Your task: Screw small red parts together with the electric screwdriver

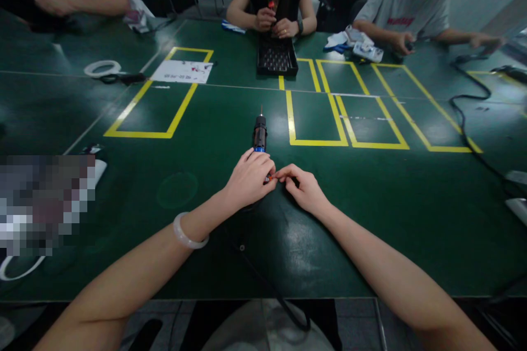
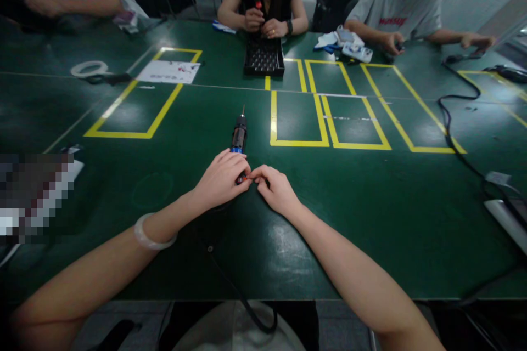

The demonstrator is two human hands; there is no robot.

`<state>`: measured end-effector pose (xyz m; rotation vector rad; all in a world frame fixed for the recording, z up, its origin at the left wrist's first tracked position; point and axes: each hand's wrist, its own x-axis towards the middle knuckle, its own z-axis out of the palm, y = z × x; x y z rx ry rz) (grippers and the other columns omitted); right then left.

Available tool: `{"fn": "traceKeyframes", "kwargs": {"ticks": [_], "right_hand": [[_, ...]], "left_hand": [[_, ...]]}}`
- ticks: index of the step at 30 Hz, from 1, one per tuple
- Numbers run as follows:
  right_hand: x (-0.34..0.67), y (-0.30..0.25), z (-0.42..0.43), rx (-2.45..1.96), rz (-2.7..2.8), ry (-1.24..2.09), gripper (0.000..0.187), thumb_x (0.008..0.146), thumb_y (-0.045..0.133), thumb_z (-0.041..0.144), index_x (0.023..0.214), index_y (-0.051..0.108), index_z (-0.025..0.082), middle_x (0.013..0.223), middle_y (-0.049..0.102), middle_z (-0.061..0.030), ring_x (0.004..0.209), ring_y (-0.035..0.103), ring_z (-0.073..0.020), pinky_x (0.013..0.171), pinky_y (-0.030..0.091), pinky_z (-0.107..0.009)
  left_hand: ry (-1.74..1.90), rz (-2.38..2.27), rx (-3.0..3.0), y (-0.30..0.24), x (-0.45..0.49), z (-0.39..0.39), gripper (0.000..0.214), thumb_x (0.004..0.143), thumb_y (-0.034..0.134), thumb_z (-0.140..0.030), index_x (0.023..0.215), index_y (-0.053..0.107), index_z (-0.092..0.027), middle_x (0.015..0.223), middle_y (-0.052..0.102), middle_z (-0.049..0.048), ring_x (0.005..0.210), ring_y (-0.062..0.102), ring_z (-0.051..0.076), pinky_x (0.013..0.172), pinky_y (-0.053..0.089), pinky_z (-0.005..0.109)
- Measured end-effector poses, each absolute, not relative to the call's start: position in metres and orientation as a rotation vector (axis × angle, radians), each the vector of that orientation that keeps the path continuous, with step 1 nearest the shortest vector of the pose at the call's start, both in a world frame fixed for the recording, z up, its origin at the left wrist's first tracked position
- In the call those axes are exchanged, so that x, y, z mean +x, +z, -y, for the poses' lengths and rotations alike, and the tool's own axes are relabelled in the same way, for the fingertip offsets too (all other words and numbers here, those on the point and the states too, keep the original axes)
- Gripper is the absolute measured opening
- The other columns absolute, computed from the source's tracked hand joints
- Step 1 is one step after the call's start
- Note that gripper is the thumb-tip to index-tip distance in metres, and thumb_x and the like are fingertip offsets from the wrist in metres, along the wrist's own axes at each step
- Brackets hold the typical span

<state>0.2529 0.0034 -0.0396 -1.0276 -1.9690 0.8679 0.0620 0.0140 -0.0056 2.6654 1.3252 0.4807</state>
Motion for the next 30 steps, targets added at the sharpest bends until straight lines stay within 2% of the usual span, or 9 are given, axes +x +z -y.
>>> {"fn": "traceKeyframes", "kwargs": {"ticks": [3, 7, 15, 20, 24, 30], "right_hand": [[0.254, -0.038, -0.003, -1.016, 1.964, 0.887, 0.029, 0.083, 0.044, 0.004, 0.098, 0.062, 0.021, 0.092, 0.067, -0.0021, 0.085, 0.063, -0.0155, 0.081, 0.049, -0.030], [0.255, -0.037, -0.002, -0.997, 1.938, 0.925, 0.028, 0.084, 0.044, 0.004, 0.099, 0.060, 0.021, 0.096, 0.068, -0.0025, 0.085, 0.063, -0.0146, 0.080, 0.050, -0.029], [0.253, -0.037, -0.003, -0.980, 1.885, 1.005, 0.027, 0.085, 0.046, 0.004, 0.106, 0.058, 0.018, 0.095, 0.071, -0.0057, 0.088, 0.067, -0.0148, 0.079, 0.051, -0.028], [0.254, -0.035, -0.003, -0.993, 1.907, 0.973, 0.026, 0.088, 0.046, 0.006, 0.106, 0.058, 0.020, 0.096, 0.072, -0.0046, 0.087, 0.066, -0.0142, 0.078, 0.050, -0.028], [0.254, -0.035, -0.003, -0.998, 1.914, 0.964, 0.025, 0.088, 0.047, 0.008, 0.106, 0.058, 0.020, 0.096, 0.072, -0.0041, 0.087, 0.066, -0.0145, 0.078, 0.050, -0.028], [0.254, -0.035, -0.003, -0.995, 1.925, 0.962, 0.023, 0.089, 0.047, 0.009, 0.106, 0.059, 0.021, 0.096, 0.072, -0.0041, 0.088, 0.066, -0.0148, 0.080, 0.051, -0.029]], "left_hand": [[0.433, -1.341, 2.674, -0.005, 0.057, -0.014, 0.008, 0.085, 0.054, -0.025, 0.083, 0.058, -0.018, 0.102, 0.064, 0.0085, 0.113, 0.055, 0.026, 0.101, 0.040, 0.043], [0.361, -1.355, 2.666, -0.001, 0.040, -0.016, 0.007, 0.084, 0.054, -0.025, 0.084, 0.057, -0.019, 0.105, 0.064, 0.0095, 0.120, 0.052, 0.028, 0.096, 0.043, 0.042], [0.212, -1.513, 2.598, 0.003, -0.029, -0.033, 0.017, 0.086, 0.052, -0.036, 0.086, 0.058, -0.020, 0.110, 0.065, 0.0098, 0.124, 0.049, 0.030, 0.100, 0.041, 0.044], [0.093, -1.639, 2.547, 0.005, -0.086, -0.045, 0.026, 0.087, 0.049, -0.043, 0.090, 0.059, -0.020, 0.110, 0.064, 0.0098, 0.127, 0.046, 0.029, 0.106, 0.035, 0.043], [-0.077, -1.738, 2.480, 0.010, -0.128, -0.052, 0.032, 0.090, 0.045, -0.046, 0.095, 0.058, -0.017, 0.113, 0.061, 0.0101, 0.121, 0.045, 0.027, 0.106, 0.034, 0.043], [-0.236, -1.799, 2.407, 0.014, -0.188, -0.057, 0.033, 0.088, 0.043, -0.047, 0.097, 0.056, -0.017, 0.115, 0.061, 0.0076, 0.113, 0.047, 0.022, 0.105, 0.034, 0.035]]}}
